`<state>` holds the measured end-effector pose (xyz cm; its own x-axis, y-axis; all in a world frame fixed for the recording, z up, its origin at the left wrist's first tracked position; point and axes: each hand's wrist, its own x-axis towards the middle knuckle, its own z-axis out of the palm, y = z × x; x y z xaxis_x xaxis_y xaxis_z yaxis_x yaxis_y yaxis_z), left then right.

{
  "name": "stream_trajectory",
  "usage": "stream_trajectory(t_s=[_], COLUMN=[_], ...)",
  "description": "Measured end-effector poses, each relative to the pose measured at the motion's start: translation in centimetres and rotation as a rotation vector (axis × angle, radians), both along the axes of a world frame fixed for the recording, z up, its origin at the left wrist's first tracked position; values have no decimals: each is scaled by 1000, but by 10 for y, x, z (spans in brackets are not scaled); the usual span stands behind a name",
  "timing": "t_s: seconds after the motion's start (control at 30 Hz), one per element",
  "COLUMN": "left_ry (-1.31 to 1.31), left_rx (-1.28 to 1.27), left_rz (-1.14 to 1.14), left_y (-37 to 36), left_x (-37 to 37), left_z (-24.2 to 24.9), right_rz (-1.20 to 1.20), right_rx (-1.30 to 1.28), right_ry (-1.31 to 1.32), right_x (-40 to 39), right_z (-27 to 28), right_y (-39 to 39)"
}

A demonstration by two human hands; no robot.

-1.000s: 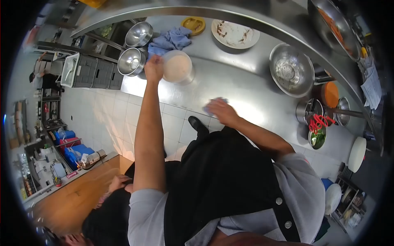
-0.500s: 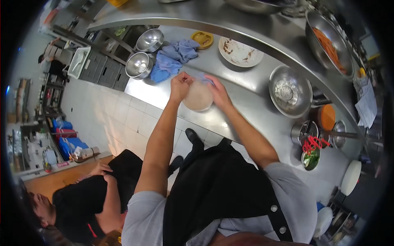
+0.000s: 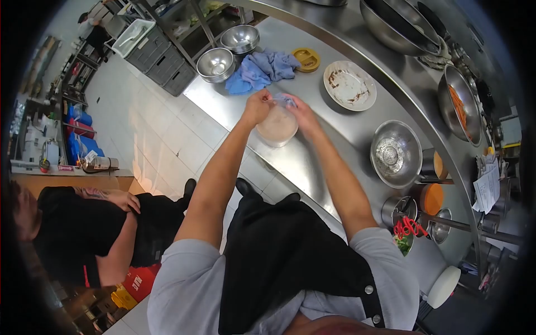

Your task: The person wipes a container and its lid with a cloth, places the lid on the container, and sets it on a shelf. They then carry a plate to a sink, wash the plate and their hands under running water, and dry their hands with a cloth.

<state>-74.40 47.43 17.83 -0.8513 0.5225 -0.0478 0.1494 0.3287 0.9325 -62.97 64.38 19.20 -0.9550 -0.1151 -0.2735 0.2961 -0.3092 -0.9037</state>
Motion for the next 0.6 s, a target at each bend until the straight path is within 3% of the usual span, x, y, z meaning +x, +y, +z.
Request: stream_trajectory(t_s=[0.07,0.13,0.17,0.2,0.23,0.27,0.3,0.33,0.4,0.47,0.53,0.57,0.6], left_ry=[9,11,41,82,90,23,-43,91,188,174,-34,-36,-40], left_rx=[68,119,60,6,-2,-100,-206,-350,-209,-170,204,195,163], left_rz=[102,199,378,555,536,445,343,190,4,-120,34,2,163], left_y=[0,-3,-3,-3,-7,-15,-22,-23,-8,2,8,10,10], left_x=[8,34,50,57,59,58,53,37,14,15,32,38,45], left_z=[-7,-20,-23,-21,-16,-7,-3,-6,-13,-17,-1,-2,-5], right_rz=[-628,-890,-993,-1011,-846,-689,-423,-173,34,-95,-200,-560,-907], right_rx=[446,443,508,501,488,469,277,74,147,184,251,369,493], right_ry=[363,355,377,377,323,266,232,190,79,125,170,316,461], right_x=[41,73,79,74,68,59,39,22,-3,-4,23,51,75], right_z=[-24,-14,-2,-5,-13,-20,-23,-31,-12,-24,-33,-36,-35], right_y=[-50,-103,-118,-107,-81,-55,-23,6,20,6,-9,-40,-69])
